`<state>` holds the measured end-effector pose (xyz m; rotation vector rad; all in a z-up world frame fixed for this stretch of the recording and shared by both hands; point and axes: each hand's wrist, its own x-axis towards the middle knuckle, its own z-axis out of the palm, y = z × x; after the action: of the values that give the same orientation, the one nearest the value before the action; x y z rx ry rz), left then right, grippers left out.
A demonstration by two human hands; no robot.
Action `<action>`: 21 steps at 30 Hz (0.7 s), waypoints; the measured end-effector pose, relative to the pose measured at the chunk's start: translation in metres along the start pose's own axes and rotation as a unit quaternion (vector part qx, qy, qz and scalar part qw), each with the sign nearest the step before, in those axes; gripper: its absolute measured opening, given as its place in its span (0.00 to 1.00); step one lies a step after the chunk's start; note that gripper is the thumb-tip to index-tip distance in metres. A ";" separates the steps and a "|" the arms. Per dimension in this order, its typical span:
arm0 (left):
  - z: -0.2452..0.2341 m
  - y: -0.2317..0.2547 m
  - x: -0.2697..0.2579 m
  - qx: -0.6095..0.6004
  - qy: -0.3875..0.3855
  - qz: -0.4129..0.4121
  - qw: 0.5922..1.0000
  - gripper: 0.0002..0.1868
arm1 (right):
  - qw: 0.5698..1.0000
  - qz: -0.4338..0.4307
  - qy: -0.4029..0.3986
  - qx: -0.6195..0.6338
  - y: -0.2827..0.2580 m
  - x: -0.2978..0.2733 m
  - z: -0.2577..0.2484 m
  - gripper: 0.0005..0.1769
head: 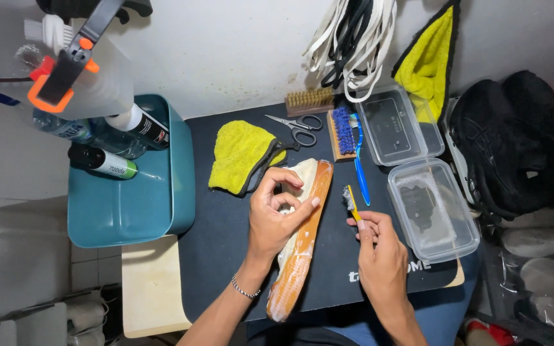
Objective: Cleaning and preparing the sole of a sneaker for repair using a brush and cleaning solution.
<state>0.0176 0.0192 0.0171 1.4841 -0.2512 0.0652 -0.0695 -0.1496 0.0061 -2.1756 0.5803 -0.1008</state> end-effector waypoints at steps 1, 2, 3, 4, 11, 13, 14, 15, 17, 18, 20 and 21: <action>0.000 0.001 0.000 -0.001 0.000 0.000 1.000 0.15 | 1.000 -0.001 0.000 -0.001 0.005 -0.001 0.003 0.11; -0.001 0.003 -0.001 0.015 -0.006 0.005 1.000 0.13 | 0.995 -0.075 0.041 -0.044 0.010 -0.002 0.007 0.09; -0.002 0.004 0.000 0.032 -0.010 0.011 0.999 0.12 | 0.981 -0.151 0.081 -0.086 0.014 -0.001 0.011 0.08; -0.002 0.004 0.001 0.032 -0.009 0.012 0.999 0.12 | 0.981 -0.153 0.081 -0.086 0.013 0.000 0.013 0.08; -0.005 0.003 0.003 0.138 -0.007 0.073 0.988 0.16 | 0.955 -0.223 0.142 -0.134 0.016 0.004 0.023 0.09; -0.006 0.002 0.002 0.162 -0.011 0.058 0.985 0.19 | 0.949 -0.241 0.150 -0.135 0.010 0.000 0.021 0.10; -0.006 0.001 0.002 0.168 -0.019 0.041 0.985 0.21 | 0.952 -0.240 0.152 -0.117 0.007 -0.003 0.019 0.10; -0.006 0.000 0.003 0.174 -0.026 0.026 0.984 0.23 | 0.953 -0.241 0.156 -0.097 0.003 -0.003 0.018 0.10; -0.006 0.002 0.003 0.181 -0.019 0.014 0.983 0.25 | 0.959 -0.237 0.148 -0.051 -0.007 -0.005 0.015 0.09; -0.005 0.002 0.001 0.187 -0.015 0.000 0.982 0.27 | 0.964 -0.228 0.139 -0.006 -0.011 -0.007 0.013 0.08; -0.006 0.000 0.000 0.187 -0.025 -0.023 0.982 0.27 | 0.974 -0.195 0.112 0.042 -0.026 -0.002 0.011 0.10; -0.007 -0.001 0.002 0.188 -0.032 -0.042 0.981 0.28 | 0.978 -0.165 0.085 0.092 -0.035 0.003 0.010 0.12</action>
<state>0.0204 0.0254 0.0162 1.8738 -0.2369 -0.0033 -0.0514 -0.1252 0.0257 -2.0747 0.2858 -0.5032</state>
